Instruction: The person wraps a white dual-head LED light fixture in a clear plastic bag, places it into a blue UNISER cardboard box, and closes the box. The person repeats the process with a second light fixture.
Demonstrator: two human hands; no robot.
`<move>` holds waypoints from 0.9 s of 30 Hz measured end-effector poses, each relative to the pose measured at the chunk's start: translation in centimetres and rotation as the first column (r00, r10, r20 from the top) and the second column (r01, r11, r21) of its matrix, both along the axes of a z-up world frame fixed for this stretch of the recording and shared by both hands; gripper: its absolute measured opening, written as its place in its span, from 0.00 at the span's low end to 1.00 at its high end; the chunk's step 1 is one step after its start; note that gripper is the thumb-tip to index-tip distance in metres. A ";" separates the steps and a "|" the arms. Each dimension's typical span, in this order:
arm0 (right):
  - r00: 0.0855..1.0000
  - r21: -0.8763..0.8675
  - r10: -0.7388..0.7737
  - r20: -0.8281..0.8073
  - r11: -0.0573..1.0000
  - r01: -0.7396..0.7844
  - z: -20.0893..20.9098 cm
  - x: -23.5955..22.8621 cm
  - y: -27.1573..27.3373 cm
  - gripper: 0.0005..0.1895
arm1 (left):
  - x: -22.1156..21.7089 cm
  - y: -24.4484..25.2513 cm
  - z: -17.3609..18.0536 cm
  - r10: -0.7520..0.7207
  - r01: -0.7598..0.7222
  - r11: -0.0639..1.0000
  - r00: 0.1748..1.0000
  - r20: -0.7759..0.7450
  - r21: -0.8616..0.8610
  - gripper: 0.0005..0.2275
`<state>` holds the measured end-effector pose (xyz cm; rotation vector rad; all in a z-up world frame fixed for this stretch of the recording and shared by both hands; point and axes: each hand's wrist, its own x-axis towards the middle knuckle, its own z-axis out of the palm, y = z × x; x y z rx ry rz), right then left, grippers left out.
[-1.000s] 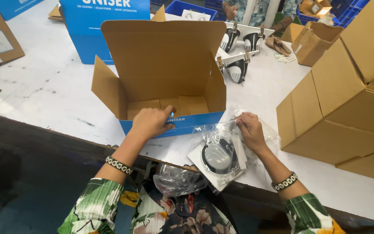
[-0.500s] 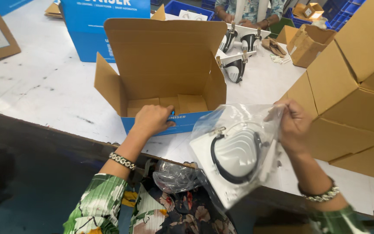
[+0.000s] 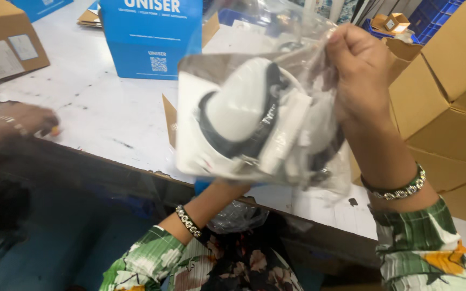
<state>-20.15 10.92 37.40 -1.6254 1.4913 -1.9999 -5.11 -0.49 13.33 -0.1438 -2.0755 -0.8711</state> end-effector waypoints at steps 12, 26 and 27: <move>0.982 -0.156 0.149 0.114 0.979 -0.131 -0.4 0.3 -8.5 0.11 | -1.1 -0.8 -2.6 0.419 -0.078 0.777 0.804 0.421 -0.625 0.20; 0.957 0.190 -0.227 0.182 0.963 0.192 -14.1 -6.9 -6.9 0.13 | 2.4 -0.5 -3.2 0.449 -0.130 0.758 0.815 0.367 -0.639 0.08; 0.960 0.175 -0.233 0.157 0.963 0.205 -14.8 -7.2 -7.1 0.14 | 2.4 -0.3 -3.3 0.429 -0.134 0.789 0.818 0.382 -0.599 0.09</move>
